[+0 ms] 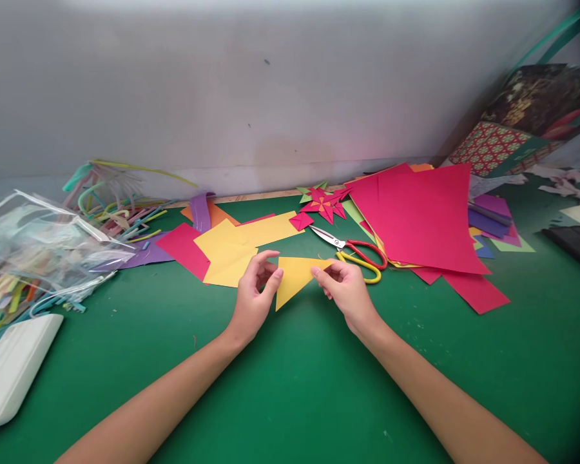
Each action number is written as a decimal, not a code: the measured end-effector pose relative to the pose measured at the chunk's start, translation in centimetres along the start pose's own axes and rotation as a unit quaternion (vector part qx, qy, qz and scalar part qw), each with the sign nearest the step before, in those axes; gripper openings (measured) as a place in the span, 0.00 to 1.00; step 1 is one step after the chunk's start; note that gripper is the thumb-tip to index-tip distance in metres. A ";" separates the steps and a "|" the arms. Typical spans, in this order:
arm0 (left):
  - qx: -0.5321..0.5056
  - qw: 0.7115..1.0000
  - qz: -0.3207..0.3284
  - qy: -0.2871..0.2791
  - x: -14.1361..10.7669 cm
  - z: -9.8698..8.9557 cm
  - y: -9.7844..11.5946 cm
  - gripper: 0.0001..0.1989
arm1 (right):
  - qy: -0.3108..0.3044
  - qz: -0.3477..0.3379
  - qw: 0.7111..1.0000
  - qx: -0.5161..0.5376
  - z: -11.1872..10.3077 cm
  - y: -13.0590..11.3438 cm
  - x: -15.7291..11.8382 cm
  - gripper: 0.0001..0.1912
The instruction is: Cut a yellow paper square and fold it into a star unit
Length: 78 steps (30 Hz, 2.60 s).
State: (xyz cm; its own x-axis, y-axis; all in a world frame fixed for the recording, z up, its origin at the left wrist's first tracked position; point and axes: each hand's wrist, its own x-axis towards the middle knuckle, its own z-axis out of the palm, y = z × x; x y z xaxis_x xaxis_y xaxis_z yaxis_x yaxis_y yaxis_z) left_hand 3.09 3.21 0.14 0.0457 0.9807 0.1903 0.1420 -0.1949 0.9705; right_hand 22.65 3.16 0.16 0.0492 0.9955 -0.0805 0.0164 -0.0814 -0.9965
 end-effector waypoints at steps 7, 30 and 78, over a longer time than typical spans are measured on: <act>0.030 0.999 0.010 -0.002 0.0 0.0 -0.4 0.11 | -0.023 -0.002 1.000 -0.002 0.1 -0.1 0.1 0.19; 0.022 1.000 0.003 0.009 -0.1 -0.1 -0.5 0.08 | 0.006 0.036 0.985 0.167 -0.3 -0.3 0.4 0.17; -0.012 0.998 -0.067 -0.010 0.0 0.0 -0.2 0.17 | -0.059 0.042 0.997 -0.010 1.4 2.0 0.1 0.26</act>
State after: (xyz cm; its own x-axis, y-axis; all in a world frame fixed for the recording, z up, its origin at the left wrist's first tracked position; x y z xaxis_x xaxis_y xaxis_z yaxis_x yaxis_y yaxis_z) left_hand 3.04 3.22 -0.09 0.0482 0.9973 0.0559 0.1245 -0.0615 0.9903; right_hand 21.33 3.13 -1.88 -0.0662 0.9838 -0.1669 0.0373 -0.1647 -0.9856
